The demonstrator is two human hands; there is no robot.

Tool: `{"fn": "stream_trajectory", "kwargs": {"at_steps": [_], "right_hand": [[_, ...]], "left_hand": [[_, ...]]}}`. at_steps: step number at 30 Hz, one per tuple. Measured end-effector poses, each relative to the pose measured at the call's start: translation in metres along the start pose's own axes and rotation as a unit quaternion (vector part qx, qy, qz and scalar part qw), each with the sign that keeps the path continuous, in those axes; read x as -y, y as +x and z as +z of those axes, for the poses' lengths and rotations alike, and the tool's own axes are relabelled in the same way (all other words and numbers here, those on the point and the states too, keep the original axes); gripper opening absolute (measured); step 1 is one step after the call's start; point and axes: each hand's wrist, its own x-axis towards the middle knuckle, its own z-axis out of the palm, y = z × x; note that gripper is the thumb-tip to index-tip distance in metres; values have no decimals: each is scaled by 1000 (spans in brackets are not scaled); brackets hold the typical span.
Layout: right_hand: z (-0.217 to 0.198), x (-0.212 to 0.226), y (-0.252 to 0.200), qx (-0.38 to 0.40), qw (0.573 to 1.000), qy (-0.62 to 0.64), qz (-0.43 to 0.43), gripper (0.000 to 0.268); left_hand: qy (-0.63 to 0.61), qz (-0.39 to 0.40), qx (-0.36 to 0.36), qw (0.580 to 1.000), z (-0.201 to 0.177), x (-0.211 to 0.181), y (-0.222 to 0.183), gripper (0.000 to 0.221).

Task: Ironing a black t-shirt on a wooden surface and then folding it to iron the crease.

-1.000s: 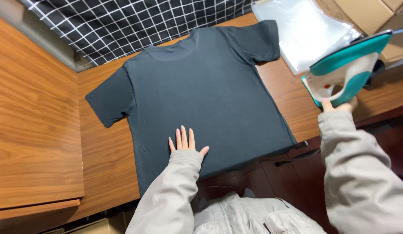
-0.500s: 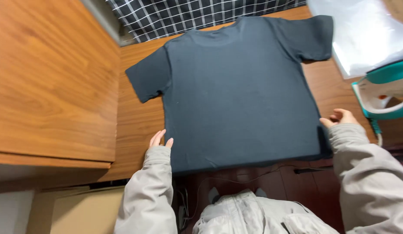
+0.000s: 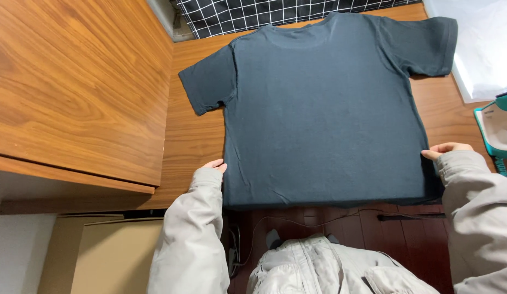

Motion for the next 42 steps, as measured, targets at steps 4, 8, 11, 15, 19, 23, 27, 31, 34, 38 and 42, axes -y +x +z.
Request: {"fn": "stream_trajectory", "kwargs": {"at_steps": [4, 8, 11, 15, 19, 23, 27, 31, 34, 38, 42], "right_hand": [[-17, 23, -29, -8, 1000, -13, 14, 27], [-17, 25, -31, 21, 992, 107, 68, 28], [-17, 25, -29, 70, 969, 215, 103, 32], [-19, 37, -24, 105, 979, 114, 136, 51], [-23, 48, -34, 107, 973, 105, 174, 49], [-28, 45, -49, 130, 957, 230, 118, 33], [-54, 84, -104, 79, 948, 289, 104, 46], [-56, 44, -71, 217, 866, 430, 136, 13], [-51, 28, -38, 117, 926, 357, -40, 15], [-57, 41, -12, 98, 899, 421, -76, 20], [-54, 55, 23, 134, 876, 455, -91, 28]], "left_hand": [[130, -17, 30, 991, -9, -23, 1, 58], [303, -9, 63, 951, -16, -46, -7, 75], [329, -25, 83, 940, -7, -31, 30, 86], [426, -45, 114, 896, -3, -45, 29, 100], [426, -47, 138, 893, -3, -64, 13, 95], [418, -75, 114, 898, -5, -66, 9, 100], [317, 1, 108, 942, -14, -42, 33, 89], [209, 60, 63, 974, -23, -41, 5, 74], [94, 33, 19, 995, -27, -49, -6, 69], [-43, 107, -20, 993, -25, -68, 5, 66], [-49, 117, -18, 992, -27, -129, -31, 59]]}}
